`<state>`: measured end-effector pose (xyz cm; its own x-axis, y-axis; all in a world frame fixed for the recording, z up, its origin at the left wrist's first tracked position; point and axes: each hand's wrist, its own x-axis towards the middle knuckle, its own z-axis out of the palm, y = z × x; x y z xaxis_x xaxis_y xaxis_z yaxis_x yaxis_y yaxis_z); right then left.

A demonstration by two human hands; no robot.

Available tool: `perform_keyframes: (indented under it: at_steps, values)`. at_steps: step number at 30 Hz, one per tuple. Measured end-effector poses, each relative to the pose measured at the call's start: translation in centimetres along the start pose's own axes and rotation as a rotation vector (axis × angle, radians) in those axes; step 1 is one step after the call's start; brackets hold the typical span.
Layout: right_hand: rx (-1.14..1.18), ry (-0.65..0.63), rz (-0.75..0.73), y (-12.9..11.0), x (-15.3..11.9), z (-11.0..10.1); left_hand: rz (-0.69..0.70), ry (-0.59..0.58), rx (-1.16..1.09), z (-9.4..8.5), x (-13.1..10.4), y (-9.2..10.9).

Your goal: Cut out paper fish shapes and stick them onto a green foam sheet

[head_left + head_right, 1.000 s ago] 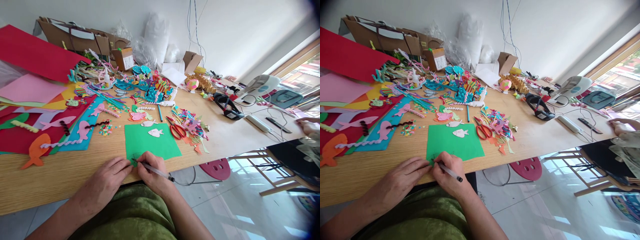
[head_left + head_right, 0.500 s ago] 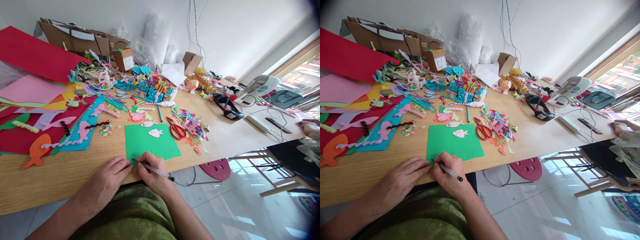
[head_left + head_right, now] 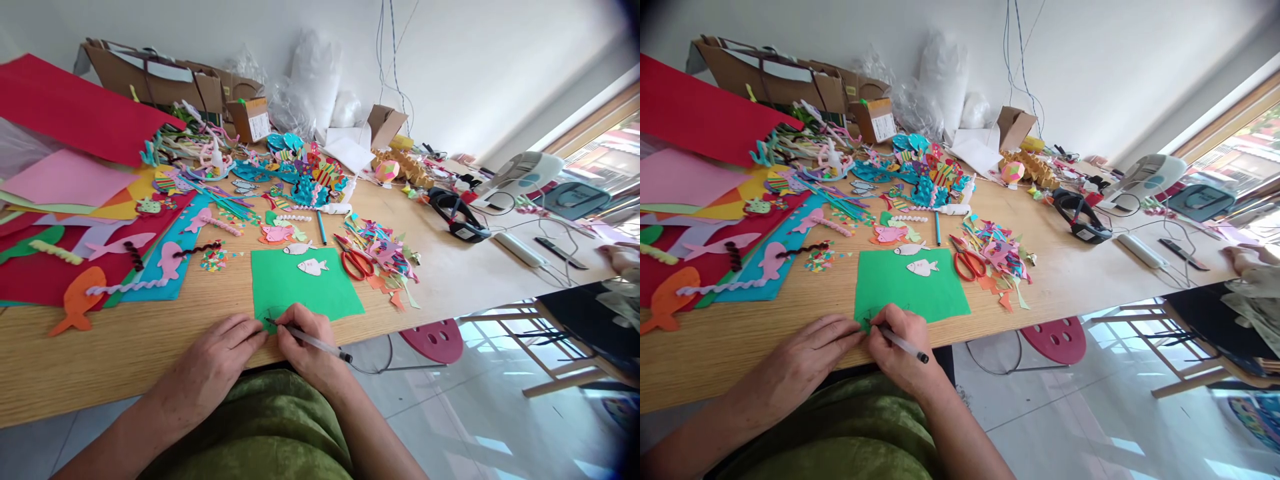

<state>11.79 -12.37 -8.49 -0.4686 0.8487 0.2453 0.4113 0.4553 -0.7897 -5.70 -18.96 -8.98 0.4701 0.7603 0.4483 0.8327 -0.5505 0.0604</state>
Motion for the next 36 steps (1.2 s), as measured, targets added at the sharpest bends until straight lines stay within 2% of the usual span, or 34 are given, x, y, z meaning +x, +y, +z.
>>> perform_keyframes:
  at_steps: [12, 21, 28, 36]
  values:
    - [-0.002, -0.004, -0.006, -0.1, 0.1, -0.1, 0.002, 0.033, 0.002, 0.1, -0.1, 0.0]
    - [0.2, 0.022, 0.089, -0.1, -0.3, -1.0, 0.003, -0.007, -0.011, 0.2, -0.3, -0.1]
    - [0.037, 0.01, 0.012, -0.6, -0.3, -0.7, 0.003, -0.005, -0.002, 0.0, -0.2, -0.1]
    - [0.032, -0.008, 0.014, -0.2, -0.1, -0.2, 0.007, -0.003, -0.008, -0.2, 0.0, 0.0]
